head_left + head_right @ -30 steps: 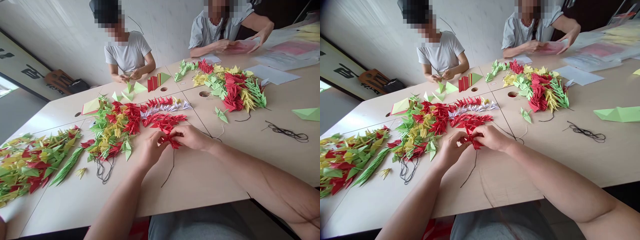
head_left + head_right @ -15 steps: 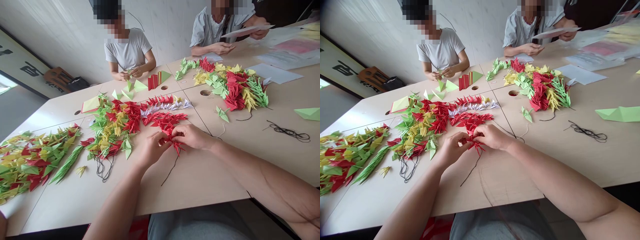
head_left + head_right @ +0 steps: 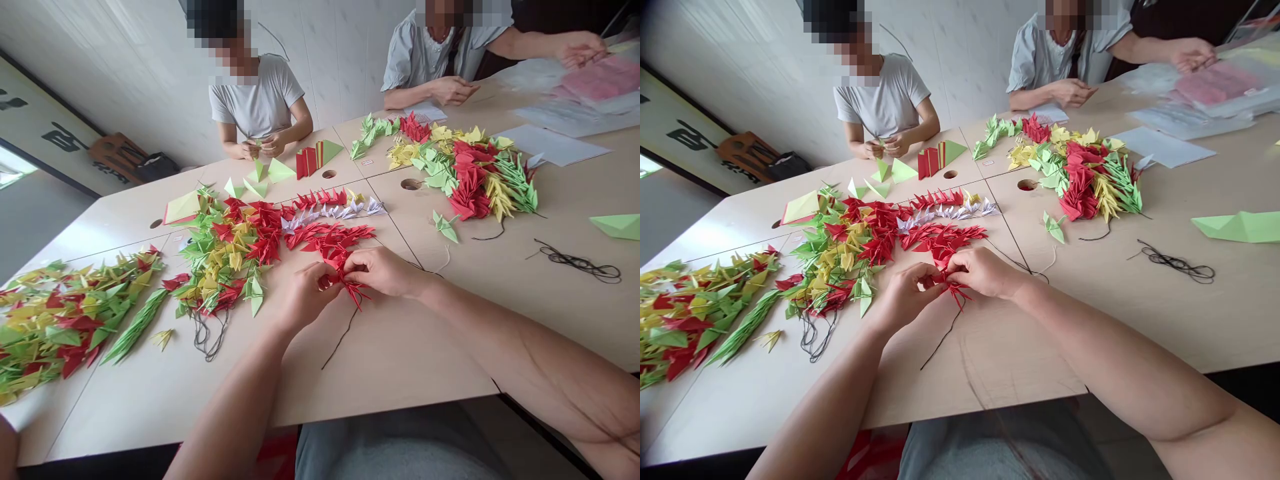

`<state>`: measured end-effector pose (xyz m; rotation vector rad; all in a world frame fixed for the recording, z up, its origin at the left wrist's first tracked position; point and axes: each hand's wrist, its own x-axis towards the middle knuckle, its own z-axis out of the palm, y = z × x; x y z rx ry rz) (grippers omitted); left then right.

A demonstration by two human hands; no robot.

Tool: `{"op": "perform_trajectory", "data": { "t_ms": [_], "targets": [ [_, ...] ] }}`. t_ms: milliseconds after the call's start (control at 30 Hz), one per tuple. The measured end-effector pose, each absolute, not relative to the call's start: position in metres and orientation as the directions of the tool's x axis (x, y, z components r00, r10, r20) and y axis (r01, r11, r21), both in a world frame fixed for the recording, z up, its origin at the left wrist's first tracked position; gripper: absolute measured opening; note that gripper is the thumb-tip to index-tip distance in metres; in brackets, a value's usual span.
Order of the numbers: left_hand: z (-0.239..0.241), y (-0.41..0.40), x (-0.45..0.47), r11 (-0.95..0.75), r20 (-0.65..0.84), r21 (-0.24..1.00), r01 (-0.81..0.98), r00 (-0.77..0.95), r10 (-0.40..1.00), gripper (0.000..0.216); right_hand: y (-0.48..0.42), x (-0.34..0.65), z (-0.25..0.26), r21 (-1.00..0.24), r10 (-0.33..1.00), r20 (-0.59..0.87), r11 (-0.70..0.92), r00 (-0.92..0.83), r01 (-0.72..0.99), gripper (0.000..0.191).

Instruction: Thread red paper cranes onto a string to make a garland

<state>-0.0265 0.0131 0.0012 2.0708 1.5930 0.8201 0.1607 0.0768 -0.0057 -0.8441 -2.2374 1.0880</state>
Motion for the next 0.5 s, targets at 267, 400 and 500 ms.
{"op": "perform_trajectory", "data": {
  "t_ms": [267, 400, 500],
  "targets": [
    [0.0014, 0.0145, -0.0247, -0.233, 0.177, 0.682, 0.693, 0.153, 0.972, 0.007, 0.0778, 0.1612, -0.0066, -0.825, 0.701, 0.156, 0.48, -0.696, 0.298, 0.008],
    [0.0007, 0.0172, -0.0285, -0.184, 0.129, 0.755, 0.629, 0.134, 0.983, 0.009, 0.0793, 0.1619, -0.0071, -0.838, 0.706, 0.151, 0.462, -0.692, 0.289, 0.006],
    [-0.0002, 0.0183, -0.031, -0.186, 0.117, 0.771, 0.609, 0.152, 0.981, 0.012, 0.0798, 0.1627, -0.0061, -0.843, 0.699, 0.12, 0.446, -0.705, 0.299, 0.01]
  ]
}}
